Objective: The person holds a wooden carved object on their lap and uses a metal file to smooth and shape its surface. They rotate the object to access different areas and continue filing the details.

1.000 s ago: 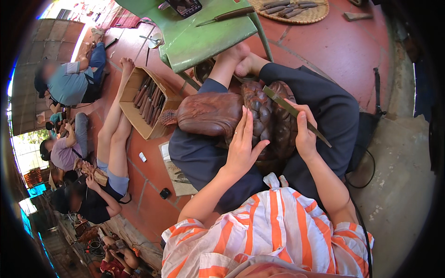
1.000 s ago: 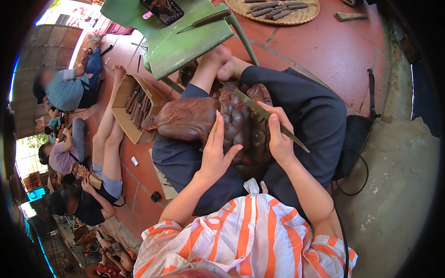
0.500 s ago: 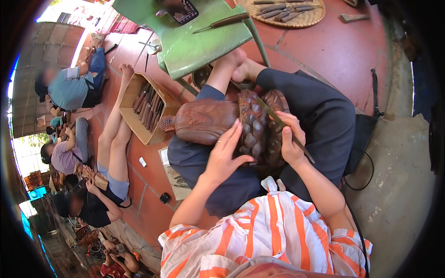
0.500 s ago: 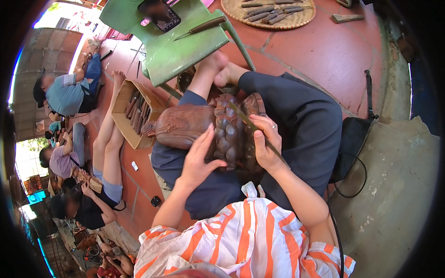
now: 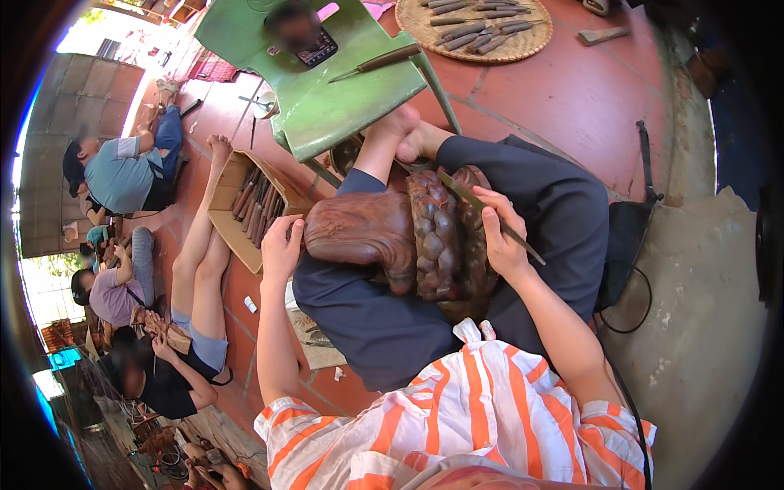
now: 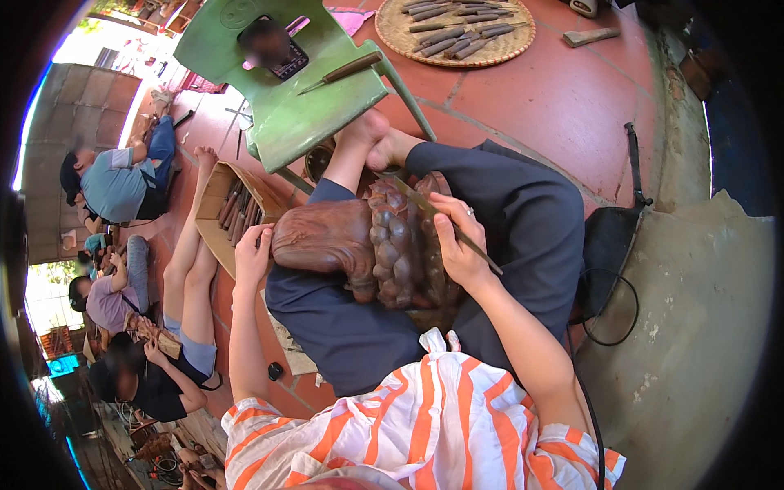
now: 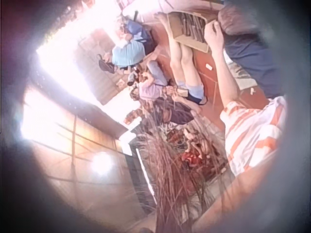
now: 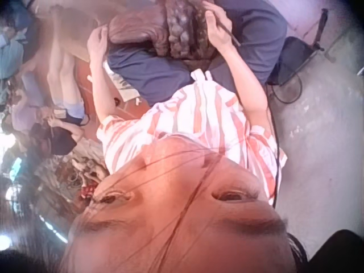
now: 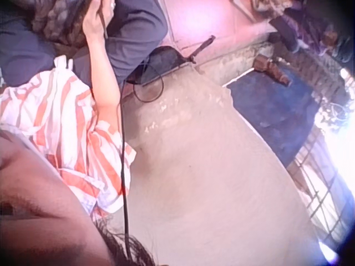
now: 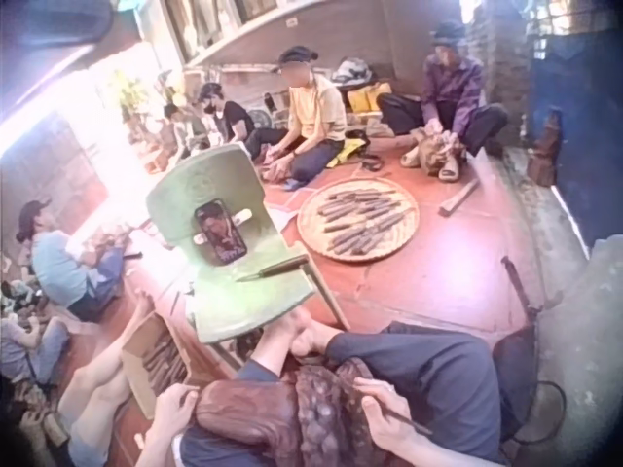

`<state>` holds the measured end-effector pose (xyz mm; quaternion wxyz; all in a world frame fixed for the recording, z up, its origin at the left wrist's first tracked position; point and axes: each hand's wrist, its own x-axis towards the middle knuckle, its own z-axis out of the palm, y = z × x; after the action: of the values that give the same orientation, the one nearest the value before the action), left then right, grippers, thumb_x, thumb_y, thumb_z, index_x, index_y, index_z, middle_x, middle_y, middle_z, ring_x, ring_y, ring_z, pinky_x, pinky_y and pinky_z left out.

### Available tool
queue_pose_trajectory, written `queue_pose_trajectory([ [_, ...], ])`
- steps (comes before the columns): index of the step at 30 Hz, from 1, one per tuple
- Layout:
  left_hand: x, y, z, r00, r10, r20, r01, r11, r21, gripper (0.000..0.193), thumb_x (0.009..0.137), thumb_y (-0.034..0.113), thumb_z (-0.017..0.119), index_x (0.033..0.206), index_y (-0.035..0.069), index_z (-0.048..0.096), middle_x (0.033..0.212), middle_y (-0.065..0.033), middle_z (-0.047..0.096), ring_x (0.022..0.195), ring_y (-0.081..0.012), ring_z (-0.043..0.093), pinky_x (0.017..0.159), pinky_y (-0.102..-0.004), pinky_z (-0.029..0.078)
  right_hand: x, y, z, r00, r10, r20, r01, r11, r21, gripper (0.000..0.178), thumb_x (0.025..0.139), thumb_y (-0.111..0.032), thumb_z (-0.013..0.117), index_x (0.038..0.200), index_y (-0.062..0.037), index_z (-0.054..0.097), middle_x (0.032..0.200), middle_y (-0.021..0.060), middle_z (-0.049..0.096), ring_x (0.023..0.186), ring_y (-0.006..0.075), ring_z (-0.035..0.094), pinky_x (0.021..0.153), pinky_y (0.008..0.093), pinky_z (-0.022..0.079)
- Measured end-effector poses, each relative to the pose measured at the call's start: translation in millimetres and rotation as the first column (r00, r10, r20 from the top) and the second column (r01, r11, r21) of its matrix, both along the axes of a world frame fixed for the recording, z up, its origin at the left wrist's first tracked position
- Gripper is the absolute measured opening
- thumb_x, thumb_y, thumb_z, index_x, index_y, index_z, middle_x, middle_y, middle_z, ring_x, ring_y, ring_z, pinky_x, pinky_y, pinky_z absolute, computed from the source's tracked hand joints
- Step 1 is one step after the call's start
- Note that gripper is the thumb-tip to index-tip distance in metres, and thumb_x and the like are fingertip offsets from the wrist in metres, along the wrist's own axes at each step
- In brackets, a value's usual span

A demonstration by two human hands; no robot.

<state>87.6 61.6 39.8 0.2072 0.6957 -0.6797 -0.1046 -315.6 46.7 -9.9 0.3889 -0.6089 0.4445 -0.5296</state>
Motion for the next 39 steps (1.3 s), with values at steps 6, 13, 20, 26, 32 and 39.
queue_pose_trajectory([
  [6,-3.3,-1.3,1.1,0.982,0.020,0.190,-0.017,1.000,-0.019,0.038,0.101,0.030,0.046,0.077,0.002,0.058,0.076,-0.0186,0.061,0.072,-0.0421,0.060,0.064,-0.0505,0.045,0.9,-12.5,2.6,0.969,0.000,0.248,-0.033,0.991,0.131,0.034,0.106,-0.024,0.043,0.113,0.0039,0.061,0.125,0.0158,0.064,0.122,0.0215,0.054,0.105,0.0342,0.039],
  [13,-14.8,31.2,-3.0,0.972,0.090,0.219,-0.077,0.995,-0.066,0.036,0.100,0.025,0.044,0.077,0.002,0.061,0.071,-0.0202,0.062,0.066,-0.0420,0.061,0.061,-0.0511,0.045,-11.5,-25.1,-4.3,0.738,0.081,0.670,-0.308,0.923,0.228,0.045,0.107,-0.035,0.038,0.116,0.0029,0.060,0.146,0.0165,0.050,0.144,0.0243,0.032,0.118,0.0393,0.021],
  [20,-6.7,15.5,-5.1,0.975,0.069,0.210,-0.065,0.998,-0.028,0.037,0.100,0.023,0.045,0.079,0.002,0.067,0.074,-0.0185,0.066,0.070,-0.0389,0.064,0.064,-0.0475,0.048,-7.9,-6.5,-10.0,0.514,0.048,0.856,-0.402,0.895,0.191,0.044,0.107,-0.034,0.038,0.120,0.0016,0.061,0.149,0.0143,0.047,0.145,0.0218,0.028,0.118,0.0384,0.019],
  [26,-0.3,7.2,-11.9,0.983,0.045,0.177,-0.033,0.997,-0.074,0.037,0.100,0.026,0.047,0.080,0.002,0.067,0.074,-0.0164,0.065,0.069,-0.0385,0.063,0.065,-0.0466,0.048,-4.4,-2.8,7.2,0.788,0.064,0.613,-0.274,0.927,0.256,0.049,0.108,-0.035,0.036,0.135,0.0005,0.055,0.141,0.0117,0.054,0.146,0.0229,0.025,0.118,0.0381,0.018],
  [32,-26.4,6.6,7.9,0.991,0.010,0.135,-0.012,1.000,0.016,0.028,0.102,0.024,0.047,0.101,0.002,0.065,0.103,-0.0164,0.064,0.092,-0.0357,0.062,0.080,-0.0439,0.048,-9.5,-2.3,9.8,0.806,0.031,0.591,-0.248,0.924,0.291,0.046,0.108,-0.034,0.034,0.121,0.0009,0.061,0.133,0.0127,0.060,0.143,0.0252,0.031,0.117,0.0396,0.021],
  [39,-125.2,19.0,40.3,0.986,-0.148,-0.071,0.123,0.954,-0.274,0.032,0.096,0.016,0.060,0.123,0.000,0.060,0.124,-0.0178,0.060,0.117,-0.0315,0.057,0.101,-0.0408,0.044,-45.6,25.9,17.8,0.657,-0.175,0.733,-0.232,0.878,0.418,0.040,0.108,-0.033,0.032,0.106,-0.0023,0.058,0.130,0.0151,0.060,0.121,0.0216,0.051,0.111,0.0420,0.030],
])
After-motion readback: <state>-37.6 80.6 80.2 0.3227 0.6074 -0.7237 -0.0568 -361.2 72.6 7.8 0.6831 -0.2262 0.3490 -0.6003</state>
